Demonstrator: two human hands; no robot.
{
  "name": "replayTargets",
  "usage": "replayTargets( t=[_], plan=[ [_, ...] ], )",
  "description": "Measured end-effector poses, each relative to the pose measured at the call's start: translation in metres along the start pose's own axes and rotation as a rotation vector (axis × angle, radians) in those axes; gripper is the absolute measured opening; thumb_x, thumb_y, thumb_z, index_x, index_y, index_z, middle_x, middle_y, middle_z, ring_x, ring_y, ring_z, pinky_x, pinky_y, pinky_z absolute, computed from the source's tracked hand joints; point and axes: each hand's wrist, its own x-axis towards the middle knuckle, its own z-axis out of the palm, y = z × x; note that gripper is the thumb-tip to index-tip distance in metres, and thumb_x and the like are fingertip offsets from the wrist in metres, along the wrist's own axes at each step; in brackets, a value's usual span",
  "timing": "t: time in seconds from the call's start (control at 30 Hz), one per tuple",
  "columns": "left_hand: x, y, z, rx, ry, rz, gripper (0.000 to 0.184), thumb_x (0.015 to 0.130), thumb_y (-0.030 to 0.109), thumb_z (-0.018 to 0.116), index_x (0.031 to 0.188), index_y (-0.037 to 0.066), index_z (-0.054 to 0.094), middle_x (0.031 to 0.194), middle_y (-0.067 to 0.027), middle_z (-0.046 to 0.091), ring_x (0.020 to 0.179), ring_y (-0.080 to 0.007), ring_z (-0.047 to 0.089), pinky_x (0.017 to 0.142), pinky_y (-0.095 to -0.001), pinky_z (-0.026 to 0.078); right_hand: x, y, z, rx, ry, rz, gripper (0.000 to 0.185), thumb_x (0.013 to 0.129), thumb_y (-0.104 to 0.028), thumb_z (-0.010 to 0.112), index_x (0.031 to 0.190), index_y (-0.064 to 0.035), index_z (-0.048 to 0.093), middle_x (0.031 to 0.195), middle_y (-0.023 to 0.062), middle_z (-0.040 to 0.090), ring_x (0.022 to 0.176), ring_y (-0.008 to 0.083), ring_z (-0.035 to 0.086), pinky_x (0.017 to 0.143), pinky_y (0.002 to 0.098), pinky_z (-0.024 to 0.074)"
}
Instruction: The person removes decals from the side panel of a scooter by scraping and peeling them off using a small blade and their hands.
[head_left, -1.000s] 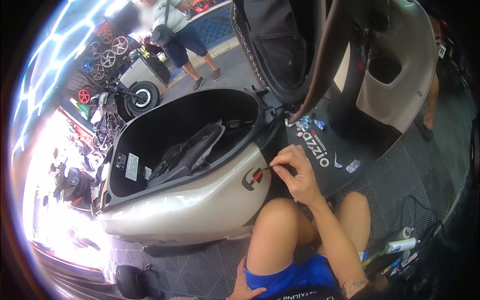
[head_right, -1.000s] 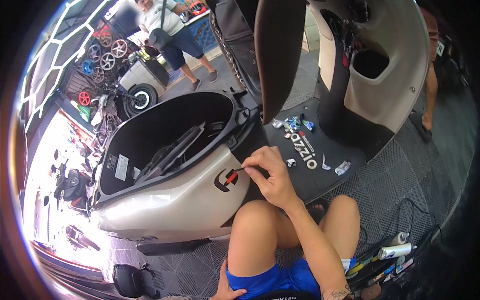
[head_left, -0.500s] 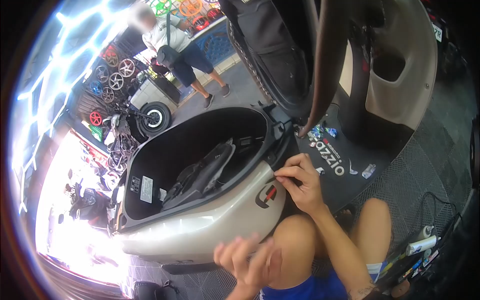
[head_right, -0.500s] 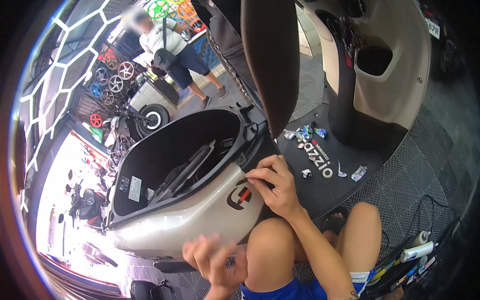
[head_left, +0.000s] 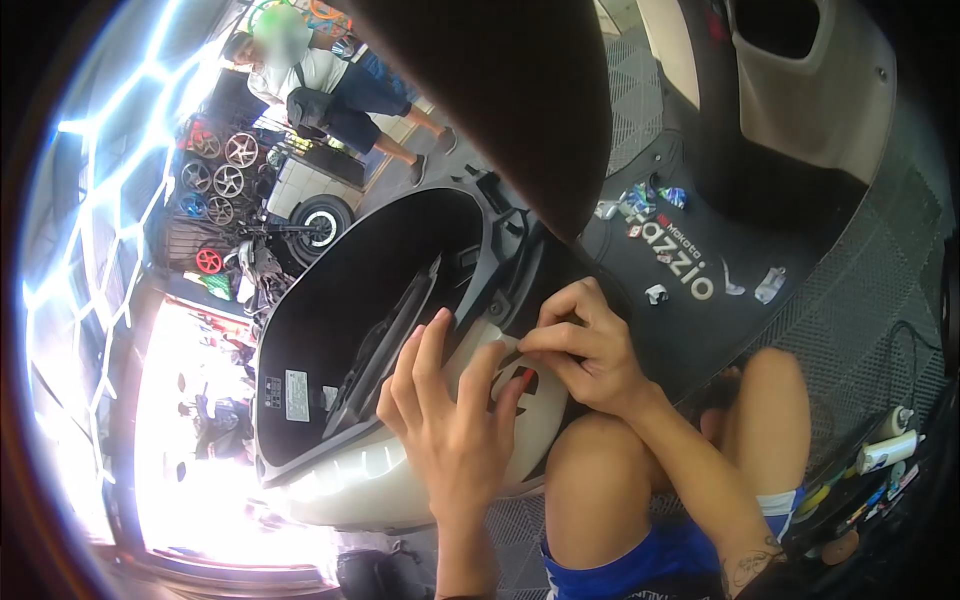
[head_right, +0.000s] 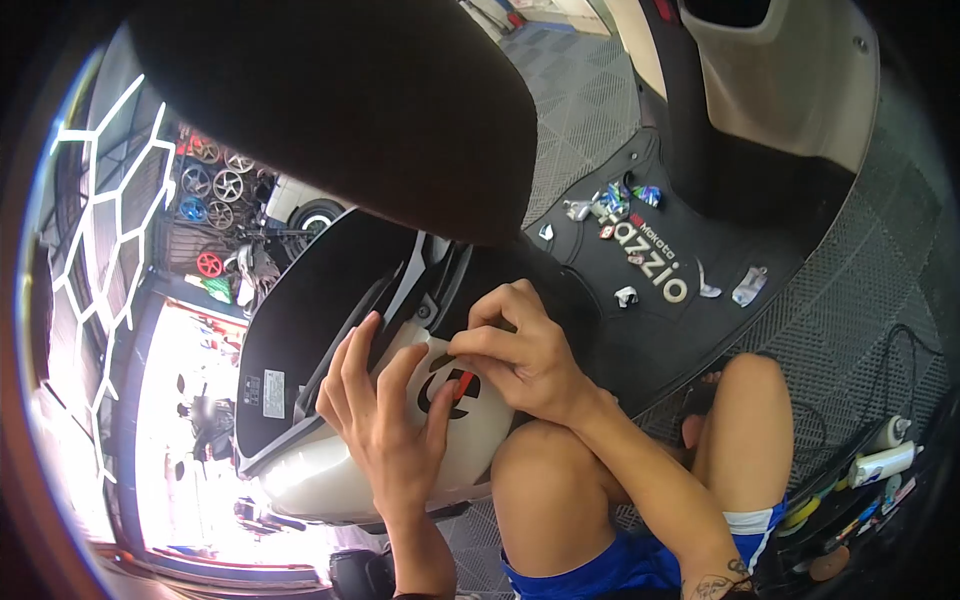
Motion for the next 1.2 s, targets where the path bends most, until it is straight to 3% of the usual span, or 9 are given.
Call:
replayTargets(
  t=[0.13, 0.17, 0.27, 0.9, 1.0, 1.13, 1.2],
  plan=[
    [0.002, 0.002, 0.003, 0.044, 0.003, 0.002, 0.029, 0.079, 0.034, 0.083, 0.105, 0.021, 0.077, 0.145, -0.0134, 0.059, 0.132, -0.0330, 0.053, 0.105, -0.0451, 0.036, -0.001, 0.003, 0.000, 0.013, -0.014, 0.005, 0.024, 0.076, -0.001, 0.079, 0.096, -0.0138, 0.078, 0.094, 0.0029, 0.057, 0.087, 0.0230, 0.051, 0.079, 0.0344, 0.0449],
    [0.002, 0.001, 0.004, 0.045, -0.010, 0.011, 0.037, 0.070, 0.026, 0.086, 0.103, 0.018, 0.074, 0.150, -0.0149, 0.056, 0.136, -0.0353, 0.052, 0.109, -0.0463, 0.034, -0.002, 0.005, 0.001, 0.036, -0.007, 0.016, 0.025, 0.075, -0.001, 0.078, 0.096, -0.0150, 0.077, 0.096, 0.0027, 0.057, 0.088, 0.0227, 0.051, 0.082, 0.0361, 0.0434],
    [0.003, 0.003, 0.005, 0.076, -0.001, 0.010, 0.025, 0.080, 0.036, 0.082, 0.100, 0.022, 0.078, 0.145, -0.0146, 0.060, 0.131, -0.0332, 0.055, 0.104, -0.0441, 0.036, -0.004, 0.008, 0.004, 0.056, 0.008, 0.008, 0.027, 0.072, 0.000, 0.077, 0.095, -0.0152, 0.077, 0.096, 0.0025, 0.056, 0.088, 0.0223, 0.051, 0.082, 0.0368, 0.0426],
    [0.005, 0.003, 0.016, 0.057, 0.098, 0.064, 0.019, 0.079, 0.031, 0.084, 0.084, 0.016, 0.075, 0.137, -0.0216, 0.065, 0.119, -0.0358, 0.062, 0.098, -0.0424, 0.041, -0.003, 0.014, 0.008, 0.076, 0.044, -0.035, 0.024, 0.072, -0.001, 0.077, 0.090, -0.0160, 0.076, 0.091, 0.0007, 0.055, 0.082, 0.0199, 0.049, 0.075, 0.0329, 0.0403],
    [0.002, 0.001, 0.018, 0.042, 0.076, 0.061, 0.024, 0.077, 0.027, 0.084, 0.089, 0.010, 0.073, 0.142, -0.0239, 0.062, 0.125, -0.0379, 0.060, 0.107, -0.0461, 0.038, -0.002, 0.014, 0.007, 0.077, 0.045, -0.036, 0.022, 0.073, -0.003, 0.079, 0.090, -0.0162, 0.076, 0.092, 0.0012, 0.055, 0.083, 0.0201, 0.050, 0.075, 0.0333, 0.0420],
    [0.001, 0.001, 0.017, 0.059, 0.083, 0.098, 0.026, 0.073, 0.022, 0.087, 0.090, 0.010, 0.073, 0.144, -0.0218, 0.061, 0.127, -0.0373, 0.059, 0.108, -0.0461, 0.039, -0.002, 0.015, 0.005, 0.079, 0.034, -0.041, 0.022, 0.073, -0.005, 0.081, 0.091, -0.0169, 0.076, 0.091, 0.0016, 0.055, 0.084, 0.0204, 0.052, 0.077, 0.0334, 0.0452],
    [-0.001, 0.003, 0.017, 0.037, 0.082, 0.074, 0.026, 0.072, 0.021, 0.088, 0.090, 0.010, 0.072, 0.144, -0.0200, 0.061, 0.129, -0.0369, 0.058, 0.109, -0.0469, 0.038, -0.001, 0.019, 0.003, 0.060, 0.027, -0.107, 0.022, 0.074, -0.004, 0.083, 0.093, -0.0134, 0.078, 0.090, 0.0040, 0.058, 0.081, 0.0192, 0.052, 0.071, 0.0305, 0.0432]
  ],
)
